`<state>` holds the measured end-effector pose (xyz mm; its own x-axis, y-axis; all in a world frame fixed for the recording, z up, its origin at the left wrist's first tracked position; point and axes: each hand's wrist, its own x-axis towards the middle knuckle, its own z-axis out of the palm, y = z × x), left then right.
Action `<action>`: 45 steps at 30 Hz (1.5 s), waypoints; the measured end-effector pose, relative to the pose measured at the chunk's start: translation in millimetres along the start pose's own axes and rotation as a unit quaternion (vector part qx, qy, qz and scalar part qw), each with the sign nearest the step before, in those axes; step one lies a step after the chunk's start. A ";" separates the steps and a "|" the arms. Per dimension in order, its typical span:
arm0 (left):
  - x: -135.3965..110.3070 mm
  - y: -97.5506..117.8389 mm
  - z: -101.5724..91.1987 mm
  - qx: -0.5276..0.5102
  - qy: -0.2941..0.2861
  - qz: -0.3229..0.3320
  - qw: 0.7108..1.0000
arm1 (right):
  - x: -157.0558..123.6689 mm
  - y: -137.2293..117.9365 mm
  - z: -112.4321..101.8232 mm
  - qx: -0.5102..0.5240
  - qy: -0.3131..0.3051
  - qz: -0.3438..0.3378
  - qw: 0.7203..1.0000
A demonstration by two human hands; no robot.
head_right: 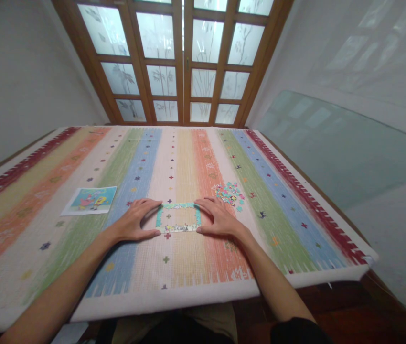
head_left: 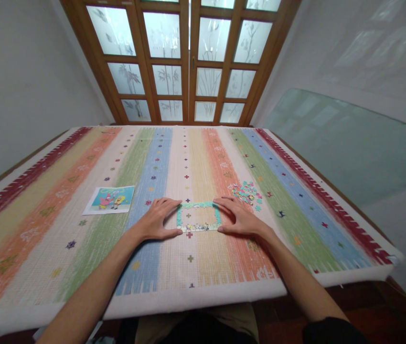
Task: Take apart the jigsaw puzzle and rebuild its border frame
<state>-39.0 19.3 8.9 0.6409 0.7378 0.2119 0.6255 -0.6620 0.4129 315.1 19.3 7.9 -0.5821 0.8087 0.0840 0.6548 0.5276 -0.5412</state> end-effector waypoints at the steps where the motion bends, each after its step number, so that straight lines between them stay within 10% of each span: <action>1: -0.1 0.0 0.1 -0.001 0.000 0.000 1.000 | 0.0 0.2 0.5 0.003 0.001 0.000 1.000; 45: 1.5 1.0 3.9 -0.010 -0.001 -0.022 1.000 | -0.7 -0.8 -0.3 -0.009 0.014 0.023 1.000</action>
<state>-35.7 19.2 6.2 0.6145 0.7655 0.1910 0.6440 -0.6265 0.4390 315.1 18.4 8.4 -0.5377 0.8389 0.0837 0.6887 0.4943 -0.5304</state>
